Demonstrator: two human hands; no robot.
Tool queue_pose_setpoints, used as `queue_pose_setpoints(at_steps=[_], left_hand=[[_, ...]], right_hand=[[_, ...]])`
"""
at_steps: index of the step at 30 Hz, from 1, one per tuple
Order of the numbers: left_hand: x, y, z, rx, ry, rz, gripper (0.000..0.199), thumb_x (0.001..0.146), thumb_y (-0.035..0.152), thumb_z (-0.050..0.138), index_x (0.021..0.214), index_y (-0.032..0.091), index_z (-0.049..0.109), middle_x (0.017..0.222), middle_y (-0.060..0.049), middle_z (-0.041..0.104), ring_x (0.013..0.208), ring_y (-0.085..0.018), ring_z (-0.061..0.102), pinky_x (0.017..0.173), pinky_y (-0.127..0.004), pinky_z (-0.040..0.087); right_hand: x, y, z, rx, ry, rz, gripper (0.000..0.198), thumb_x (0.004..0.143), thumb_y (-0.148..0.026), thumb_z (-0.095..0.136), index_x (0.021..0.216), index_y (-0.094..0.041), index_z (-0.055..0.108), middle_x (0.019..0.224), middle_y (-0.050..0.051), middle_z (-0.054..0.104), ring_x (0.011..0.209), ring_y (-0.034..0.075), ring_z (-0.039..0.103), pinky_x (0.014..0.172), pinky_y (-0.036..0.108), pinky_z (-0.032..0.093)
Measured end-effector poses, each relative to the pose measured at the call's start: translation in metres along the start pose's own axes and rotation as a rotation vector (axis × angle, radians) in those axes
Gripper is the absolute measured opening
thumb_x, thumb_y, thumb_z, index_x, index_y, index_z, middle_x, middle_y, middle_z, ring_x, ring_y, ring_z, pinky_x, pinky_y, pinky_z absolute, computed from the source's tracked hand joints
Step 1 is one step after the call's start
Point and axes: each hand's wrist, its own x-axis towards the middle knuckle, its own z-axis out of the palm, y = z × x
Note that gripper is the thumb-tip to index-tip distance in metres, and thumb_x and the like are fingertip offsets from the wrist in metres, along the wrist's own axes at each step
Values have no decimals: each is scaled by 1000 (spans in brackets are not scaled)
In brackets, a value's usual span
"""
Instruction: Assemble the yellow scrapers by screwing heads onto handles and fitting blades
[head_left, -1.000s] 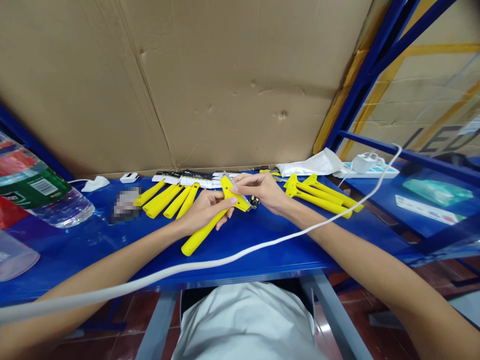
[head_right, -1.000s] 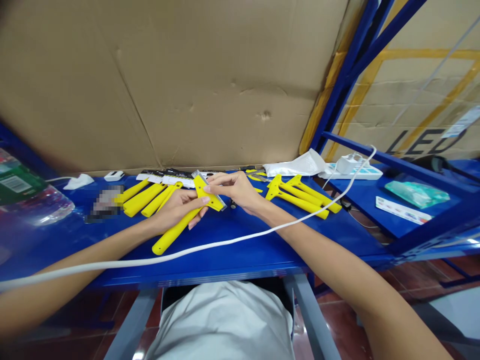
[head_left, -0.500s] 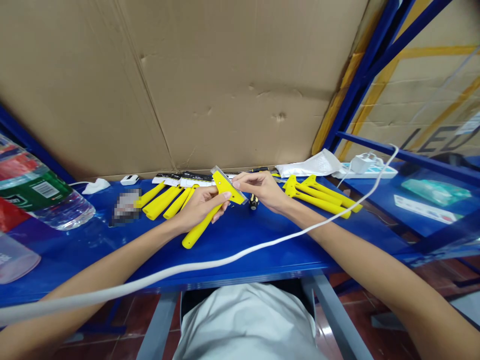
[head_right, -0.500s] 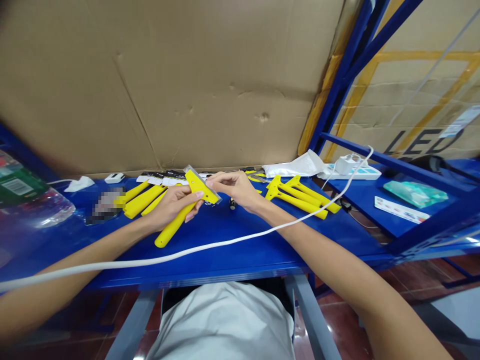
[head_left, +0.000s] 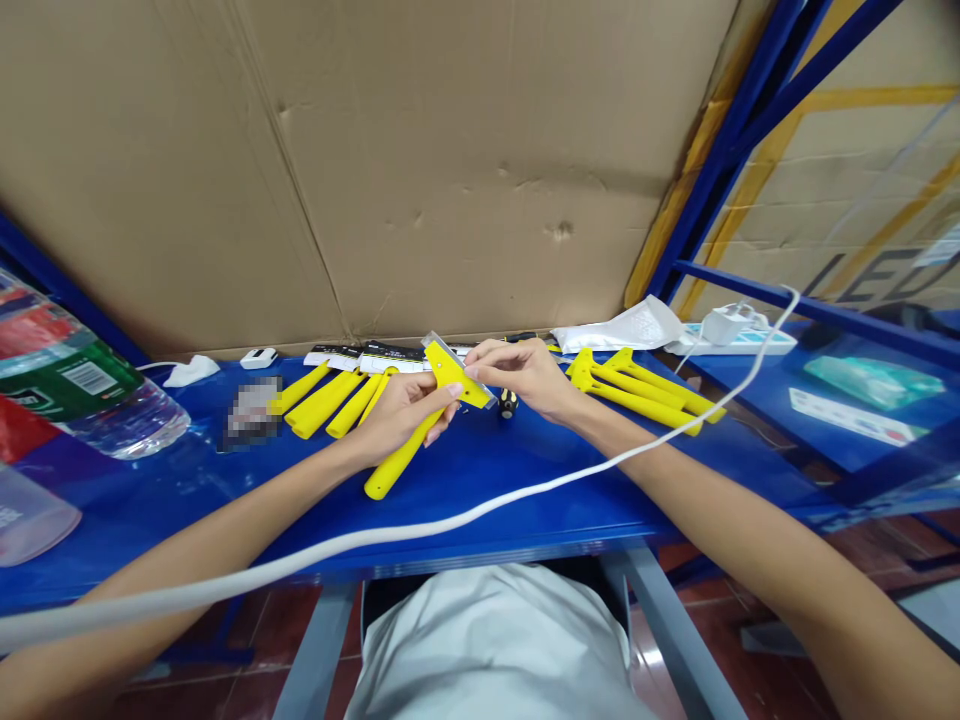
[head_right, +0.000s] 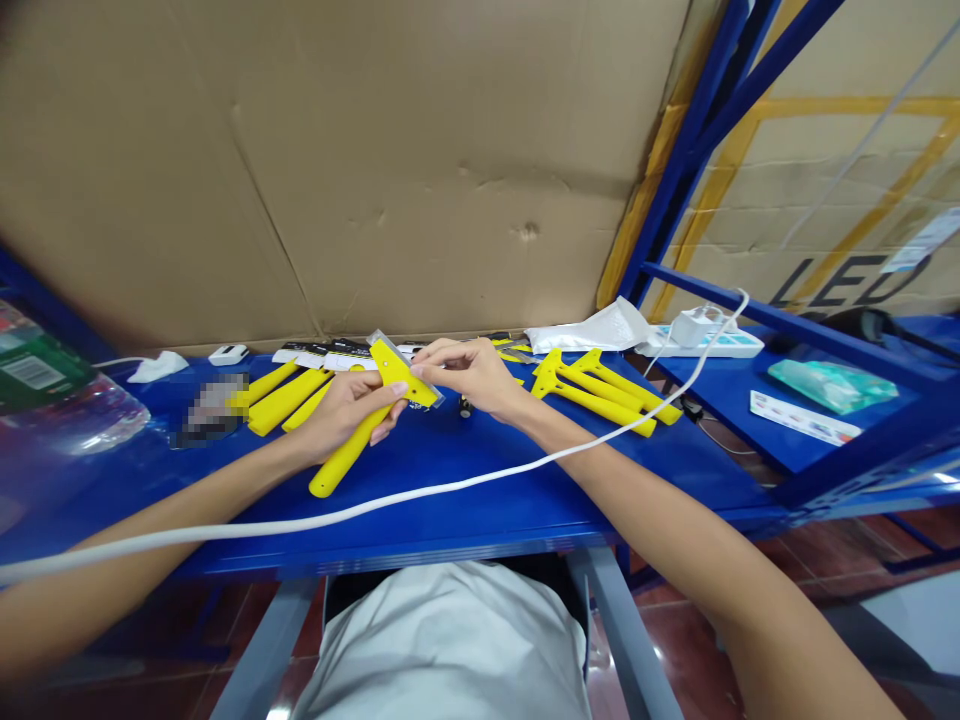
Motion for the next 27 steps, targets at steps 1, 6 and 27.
queue_pose_setpoints(at_steps=[1, 6, 27], left_hand=[[0, 0, 0, -1, -1, -2, 47, 90, 54, 86, 73, 15, 67, 56, 1, 60, 43, -9, 54, 45, -22, 41], [0, -2, -2, -13, -2, -11, 45, 90, 53, 86, 75, 15, 69, 56, 1, 60, 43, -9, 54, 44, -22, 40], [6, 16, -8, 290, 60, -24, 44, 91, 56, 83, 77, 16, 75, 54, -1, 64, 46, -12, 57, 49, -23, 47]], right_hand=[[0, 0, 0, -7, 1, -5, 26, 76, -48, 99, 81, -25, 90, 100, 6, 81, 91, 18, 70, 84, 35, 56], [0, 2, -3, -77, -12, -59, 25, 81, -48, 96, 82, -24, 89, 100, 6, 81, 89, 18, 69, 78, 33, 54], [4, 13, 0, -51, 76, 4, 38, 75, -54, 99, 83, -20, 84, 106, 6, 79, 96, 20, 71, 84, 34, 55]])
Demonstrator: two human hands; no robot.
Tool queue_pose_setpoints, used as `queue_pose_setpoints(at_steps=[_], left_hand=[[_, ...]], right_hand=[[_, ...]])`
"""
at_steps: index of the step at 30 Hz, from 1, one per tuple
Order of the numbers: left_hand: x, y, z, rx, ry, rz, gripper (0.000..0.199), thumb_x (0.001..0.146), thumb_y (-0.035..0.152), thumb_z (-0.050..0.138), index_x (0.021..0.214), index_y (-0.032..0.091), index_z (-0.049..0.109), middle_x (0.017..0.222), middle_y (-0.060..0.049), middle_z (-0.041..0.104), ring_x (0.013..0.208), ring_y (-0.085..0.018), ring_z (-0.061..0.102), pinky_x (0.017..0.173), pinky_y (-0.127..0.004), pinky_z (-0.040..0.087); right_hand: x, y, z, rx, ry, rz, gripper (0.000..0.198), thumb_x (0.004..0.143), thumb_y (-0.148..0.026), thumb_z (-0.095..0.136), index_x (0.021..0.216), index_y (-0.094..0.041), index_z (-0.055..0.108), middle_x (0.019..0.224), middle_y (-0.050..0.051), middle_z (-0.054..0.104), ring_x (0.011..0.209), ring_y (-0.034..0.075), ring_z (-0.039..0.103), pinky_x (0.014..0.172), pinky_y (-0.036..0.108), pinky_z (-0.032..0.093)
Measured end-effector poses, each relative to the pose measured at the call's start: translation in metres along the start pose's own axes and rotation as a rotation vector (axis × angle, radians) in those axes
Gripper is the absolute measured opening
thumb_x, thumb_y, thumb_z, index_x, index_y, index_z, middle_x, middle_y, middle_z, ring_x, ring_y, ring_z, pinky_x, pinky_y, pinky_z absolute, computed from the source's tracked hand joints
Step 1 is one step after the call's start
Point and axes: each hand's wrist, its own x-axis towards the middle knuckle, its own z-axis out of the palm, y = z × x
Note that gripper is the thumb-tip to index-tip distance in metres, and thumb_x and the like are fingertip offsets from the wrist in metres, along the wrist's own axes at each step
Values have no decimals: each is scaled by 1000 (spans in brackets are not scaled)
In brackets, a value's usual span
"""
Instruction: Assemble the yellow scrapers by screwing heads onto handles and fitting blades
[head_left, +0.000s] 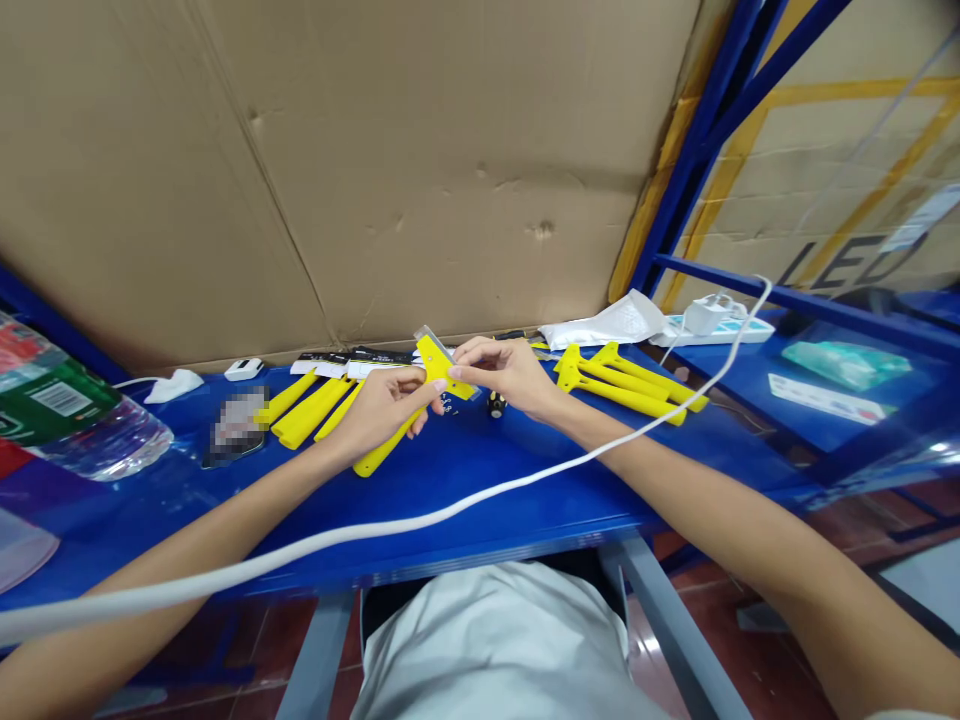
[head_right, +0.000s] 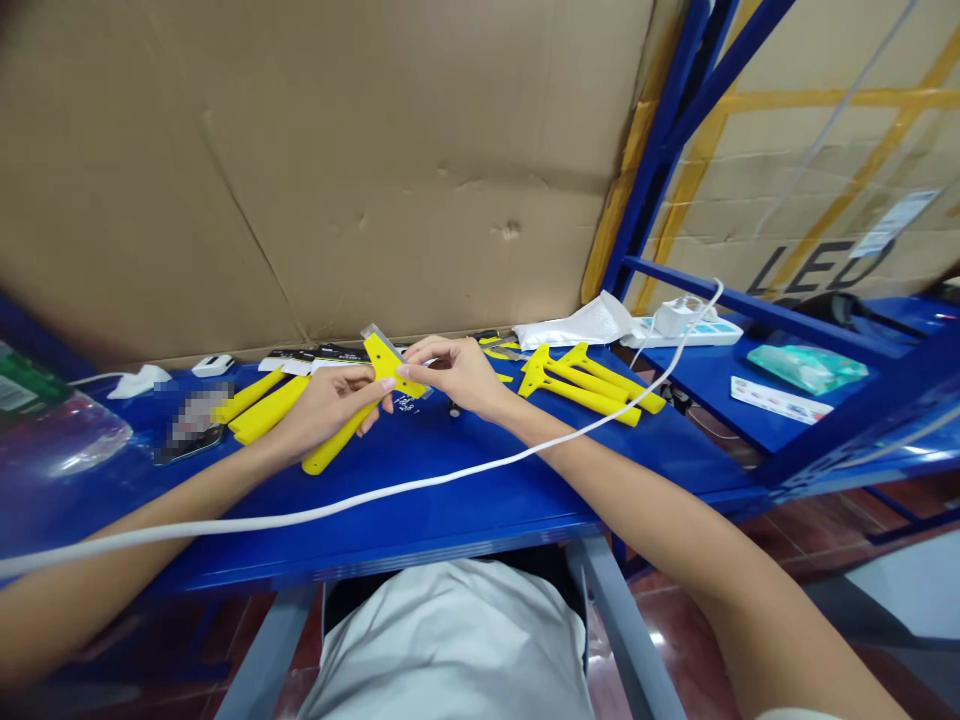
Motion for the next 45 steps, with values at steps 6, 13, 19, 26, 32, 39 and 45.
queue_pose_setpoints(at_steps=[6, 13, 19, 26, 32, 39, 45], left_hand=[[4, -13, -10, -92, 91, 27, 37, 94, 49, 82, 81, 16, 74, 63, -1, 66, 49, -11, 55, 50, -23, 45], [1, -25, -15, -382, 215, -39, 37, 91, 49, 84, 80, 16, 70, 76, -2, 70, 49, -9, 54, 46, -23, 44], [-9, -15, -10, -364, 216, -19, 38, 89, 46, 87, 76, 15, 69, 74, -3, 70, 46, -9, 55, 44, -23, 44], [-11, -18, -6, -351, 158, 20, 37, 90, 48, 86, 81, 15, 73, 77, -4, 72, 49, -10, 57, 46, -24, 45], [-10, -20, -7, -360, 152, 15, 38, 91, 50, 86, 81, 15, 73, 78, -4, 73, 49, -10, 57, 47, -24, 45], [-10, -18, -6, -353, 137, 19, 38, 91, 51, 86, 82, 16, 73, 78, -5, 73, 49, -10, 57, 48, -24, 46], [-10, -19, -6, -348, 139, 25, 38, 93, 49, 83, 80, 15, 72, 77, -5, 73, 48, -10, 56, 47, -24, 46]], right_hand=[[3, 15, -10, -350, -67, -42, 37, 107, -51, 66, 99, -17, 77, 99, 6, 79, 90, 19, 69, 86, 34, 55], [-1, 26, -7, -1016, -331, -95, 21, 103, -30, 76, 119, -19, 84, 126, 15, 80, 118, 32, 72, 101, 45, 53], [-2, 26, 0, -1023, -422, -96, 17, 102, -16, 71, 109, -19, 87, 125, 11, 82, 115, 27, 75, 103, 40, 56], [-7, 28, 0, -933, -409, -141, 17, 106, -26, 71, 104, -18, 86, 117, 12, 83, 107, 24, 78, 101, 38, 58], [-10, 31, 2, -902, -388, -87, 7, 98, -16, 77, 99, -19, 84, 112, 9, 85, 103, 24, 78, 100, 38, 57], [-9, 30, 1, -899, -441, -81, 11, 100, -12, 73, 100, -19, 82, 108, 9, 85, 100, 25, 77, 94, 38, 55], [-12, 20, 0, -903, -513, -95, 9, 104, -12, 69, 104, -17, 77, 111, 11, 83, 105, 26, 76, 95, 38, 54]])
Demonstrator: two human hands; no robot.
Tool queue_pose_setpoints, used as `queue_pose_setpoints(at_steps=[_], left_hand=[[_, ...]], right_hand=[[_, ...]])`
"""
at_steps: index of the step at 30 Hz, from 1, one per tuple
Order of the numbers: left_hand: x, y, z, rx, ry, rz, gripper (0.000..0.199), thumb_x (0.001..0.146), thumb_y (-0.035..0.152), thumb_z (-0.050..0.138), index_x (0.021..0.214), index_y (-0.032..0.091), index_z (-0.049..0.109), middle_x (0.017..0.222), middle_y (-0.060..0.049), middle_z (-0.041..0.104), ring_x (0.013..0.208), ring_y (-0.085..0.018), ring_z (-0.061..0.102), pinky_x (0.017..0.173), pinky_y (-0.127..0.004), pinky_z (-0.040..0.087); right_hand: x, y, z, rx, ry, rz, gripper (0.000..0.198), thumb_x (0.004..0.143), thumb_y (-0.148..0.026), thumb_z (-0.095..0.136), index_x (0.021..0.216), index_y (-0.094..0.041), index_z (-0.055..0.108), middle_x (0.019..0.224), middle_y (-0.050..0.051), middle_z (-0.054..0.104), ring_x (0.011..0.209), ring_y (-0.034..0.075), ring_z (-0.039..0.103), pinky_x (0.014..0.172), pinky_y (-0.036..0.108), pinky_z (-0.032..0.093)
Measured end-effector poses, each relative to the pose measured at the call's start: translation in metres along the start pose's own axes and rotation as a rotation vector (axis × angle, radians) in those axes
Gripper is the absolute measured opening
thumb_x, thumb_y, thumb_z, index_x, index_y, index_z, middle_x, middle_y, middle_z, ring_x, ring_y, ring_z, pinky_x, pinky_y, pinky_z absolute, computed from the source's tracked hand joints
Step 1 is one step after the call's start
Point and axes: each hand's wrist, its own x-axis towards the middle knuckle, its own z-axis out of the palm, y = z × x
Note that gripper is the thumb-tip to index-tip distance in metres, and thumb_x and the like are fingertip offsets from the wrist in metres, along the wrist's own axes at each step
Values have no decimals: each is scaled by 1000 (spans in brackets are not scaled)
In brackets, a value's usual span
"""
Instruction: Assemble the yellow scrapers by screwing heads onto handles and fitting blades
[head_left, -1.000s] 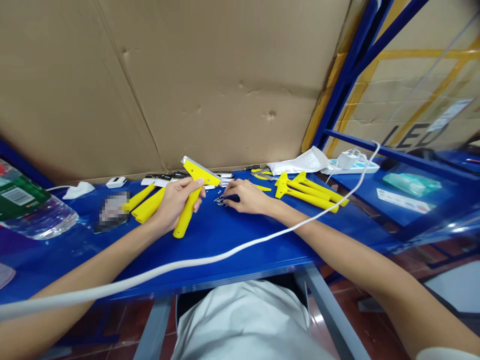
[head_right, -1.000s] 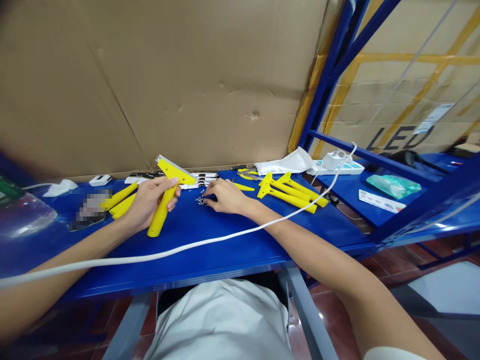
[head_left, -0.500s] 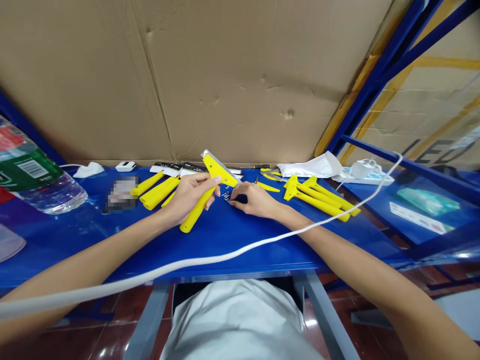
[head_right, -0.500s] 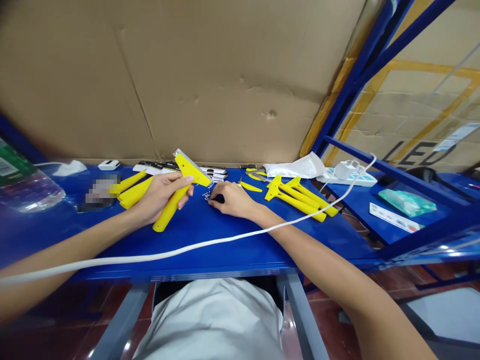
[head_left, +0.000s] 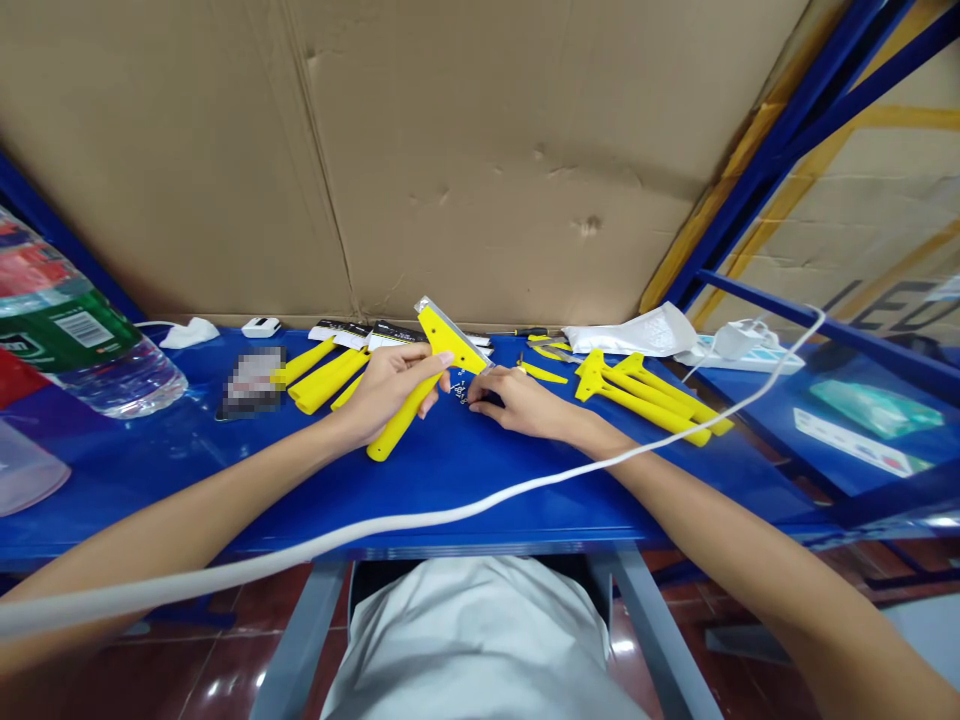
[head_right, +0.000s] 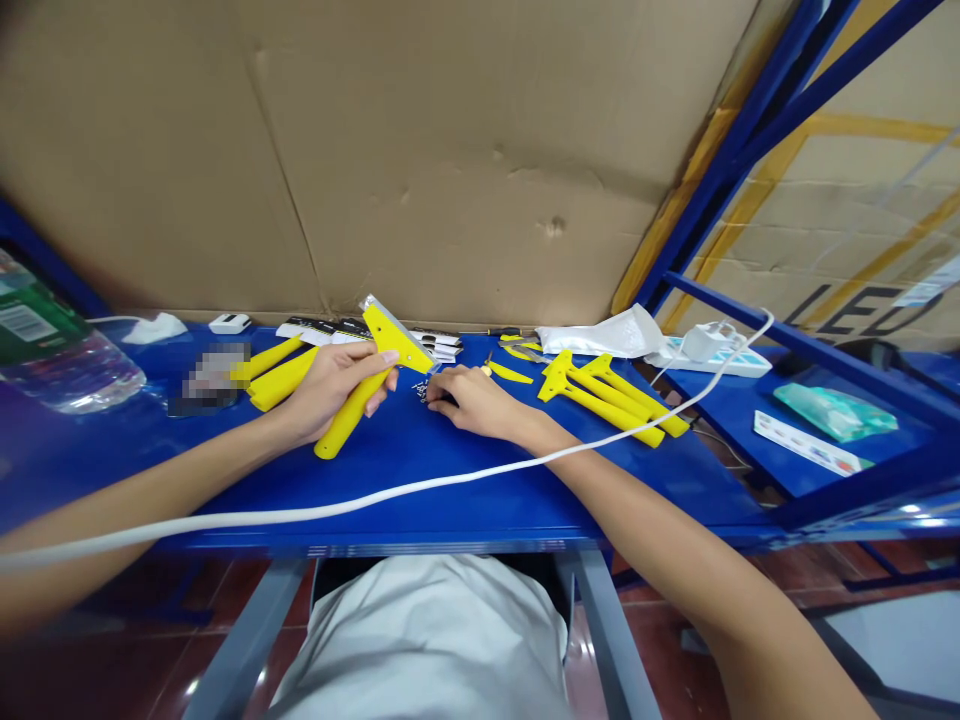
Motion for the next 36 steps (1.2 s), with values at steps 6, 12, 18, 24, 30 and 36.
queue_pose_setpoints(at_steps=[6, 12, 18, 24, 30, 36], left_hand=[[0, -2, -1, 7, -8, -1, 37, 94, 49, 83, 82, 16, 73, 78, -5, 73, 49, -10, 57, 48, -24, 46], [0, -3, -2, 6, -18, -1, 36, 92, 49, 84, 82, 16, 74, 79, -4, 73, 50, -10, 57, 48, -24, 46], [0, -1, 0, -36, 6, -44, 36, 93, 47, 84, 82, 15, 73, 77, -4, 72, 49, -10, 57, 48, -24, 46], [1, -5, -2, -64, 9, -141, 33, 92, 45, 85, 81, 15, 75, 75, -5, 74, 48, -11, 59, 46, -23, 46], [0, -18, 1, 52, -58, -260, 35, 88, 46, 85, 76, 15, 73, 63, -4, 71, 42, -11, 58, 45, -23, 43], [2, -21, 2, 107, -54, -312, 38, 90, 49, 81, 73, 15, 74, 52, -4, 66, 41, -13, 56, 49, -25, 44]], right_hand=[[-3, -3, -1, 38, -10, -50, 13, 102, -7, 67, 105, -19, 74, 111, 9, 82, 100, 24, 76, 95, 37, 55], [-4, -5, 0, 5, 8, -83, 20, 100, -4, 64, 108, -18, 75, 109, 10, 81, 99, 24, 75, 93, 37, 55], [0, 1, -5, -31, 385, -66, 11, 102, -17, 62, 104, -19, 73, 105, 12, 76, 98, 27, 69, 90, 41, 55], [-3, -16, -23, 133, 713, -113, 16, 110, -29, 61, 114, -24, 76, 109, 11, 77, 100, 26, 72, 91, 43, 59], [-3, -18, -16, 26, 601, -243, 18, 110, -28, 62, 116, -24, 79, 113, 12, 81, 106, 27, 74, 95, 44, 60], [0, -5, -5, -126, 460, -341, 14, 109, -20, 63, 114, -22, 76, 107, 10, 83, 99, 26, 74, 87, 42, 56]])
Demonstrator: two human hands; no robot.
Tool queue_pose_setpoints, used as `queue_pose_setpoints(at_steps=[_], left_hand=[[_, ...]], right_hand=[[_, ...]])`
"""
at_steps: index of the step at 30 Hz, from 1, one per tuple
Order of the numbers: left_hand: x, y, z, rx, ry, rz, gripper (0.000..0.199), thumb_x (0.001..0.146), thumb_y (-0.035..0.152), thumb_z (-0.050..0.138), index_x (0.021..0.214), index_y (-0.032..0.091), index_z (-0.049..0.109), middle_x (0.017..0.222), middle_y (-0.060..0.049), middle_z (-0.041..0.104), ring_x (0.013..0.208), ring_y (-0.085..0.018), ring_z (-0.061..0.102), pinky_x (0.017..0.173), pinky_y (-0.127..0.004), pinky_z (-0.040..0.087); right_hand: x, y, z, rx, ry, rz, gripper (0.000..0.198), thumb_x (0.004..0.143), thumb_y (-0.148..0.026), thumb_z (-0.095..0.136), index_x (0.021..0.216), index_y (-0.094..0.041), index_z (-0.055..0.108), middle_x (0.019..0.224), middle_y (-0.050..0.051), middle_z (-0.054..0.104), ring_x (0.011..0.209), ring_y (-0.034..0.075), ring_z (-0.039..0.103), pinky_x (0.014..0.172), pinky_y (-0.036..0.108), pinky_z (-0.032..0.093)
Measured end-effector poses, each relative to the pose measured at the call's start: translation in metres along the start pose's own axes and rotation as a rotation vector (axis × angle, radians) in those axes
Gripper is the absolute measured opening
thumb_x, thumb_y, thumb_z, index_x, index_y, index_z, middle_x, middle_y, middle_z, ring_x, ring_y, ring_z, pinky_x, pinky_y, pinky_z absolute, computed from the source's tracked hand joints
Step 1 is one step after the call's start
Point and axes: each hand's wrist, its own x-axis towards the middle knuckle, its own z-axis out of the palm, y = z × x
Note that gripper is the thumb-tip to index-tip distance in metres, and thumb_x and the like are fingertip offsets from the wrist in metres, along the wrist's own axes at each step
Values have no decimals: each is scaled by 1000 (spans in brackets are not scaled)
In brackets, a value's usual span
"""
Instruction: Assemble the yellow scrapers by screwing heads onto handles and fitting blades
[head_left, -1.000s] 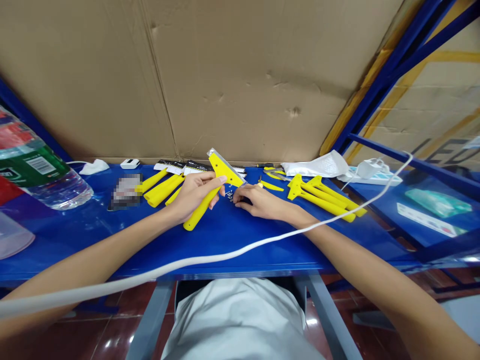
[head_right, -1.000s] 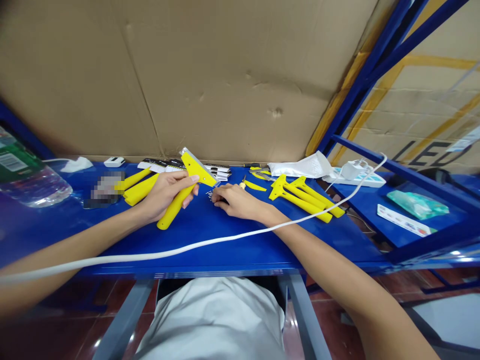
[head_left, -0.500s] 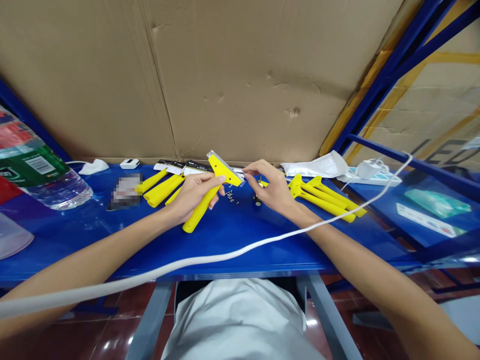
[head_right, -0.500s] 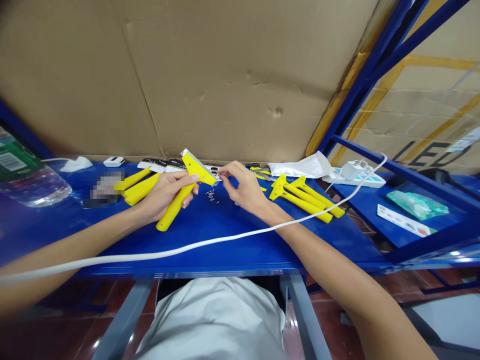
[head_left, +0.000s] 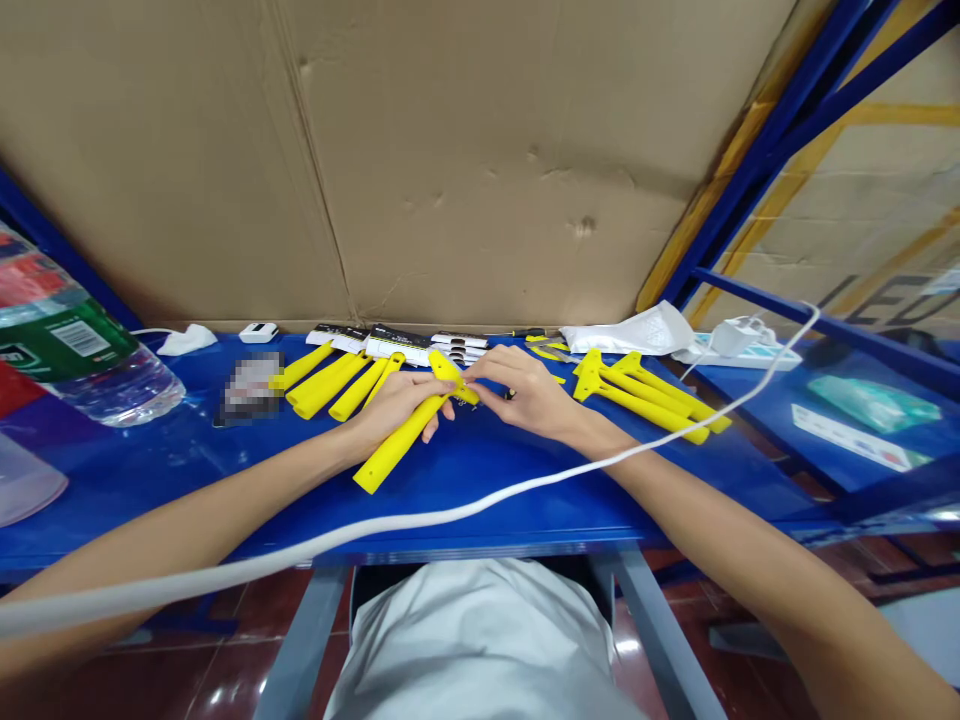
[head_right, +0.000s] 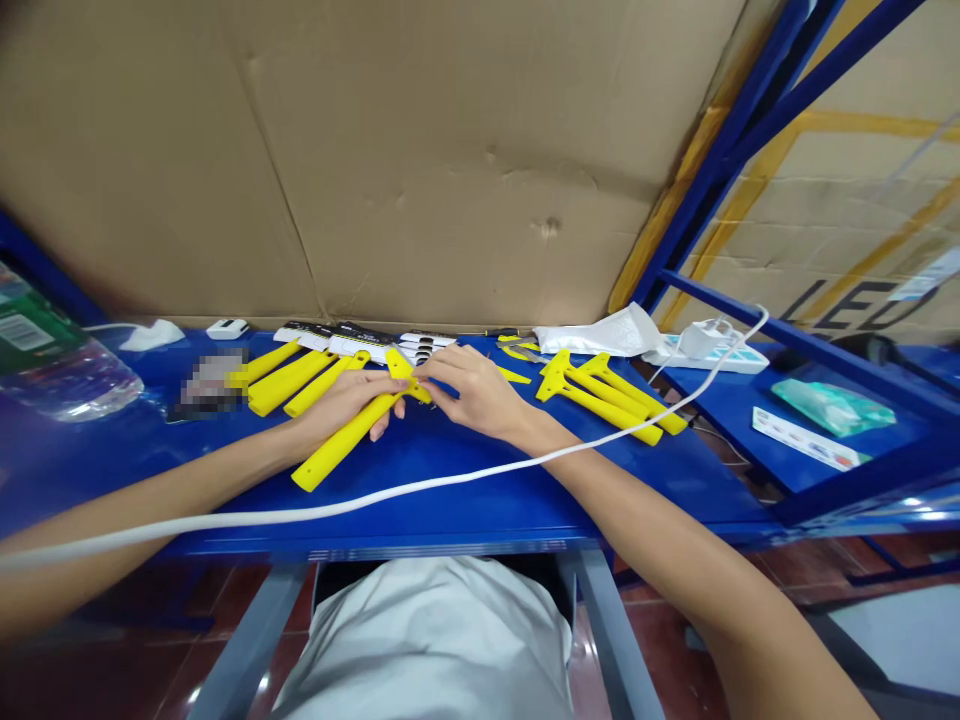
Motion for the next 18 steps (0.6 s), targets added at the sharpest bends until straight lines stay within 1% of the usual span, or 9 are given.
queue_pose_setpoints(at_steps=[3, 7, 13, 18], left_hand=[[2, -1, -2, 2, -2, 2, 39, 90, 50, 78, 71, 15, 74, 52, -5, 66, 41, -13, 56, 50, -26, 43], [5, -2, -3, -5, -19, -12, 38, 87, 48, 77, 70, 15, 75, 51, -5, 65, 41, -15, 58, 49, -26, 43], [12, -5, -9, -25, 15, -51, 38, 82, 49, 82, 66, 16, 76, 47, -4, 62, 42, -16, 58, 49, -26, 43], [17, -10, -13, -45, 19, -77, 38, 87, 48, 76, 67, 16, 76, 47, -5, 62, 43, -15, 58, 47, -26, 42]], right_hand=[[0, 0, -1, -20, -12, -27, 13, 109, -18, 64, 113, -22, 76, 107, 9, 83, 98, 25, 75, 86, 41, 55], [1, -3, -4, -32, -41, -44, 17, 108, -15, 64, 114, -23, 78, 106, 8, 85, 97, 24, 76, 86, 40, 56], [1, -4, -5, -53, -49, -77, 21, 108, -14, 62, 116, -22, 81, 108, 9, 86, 100, 25, 80, 89, 41, 59], [0, -4, -5, -70, -29, -94, 22, 107, -14, 62, 113, -21, 82, 108, 8, 87, 101, 25, 82, 90, 42, 61]])
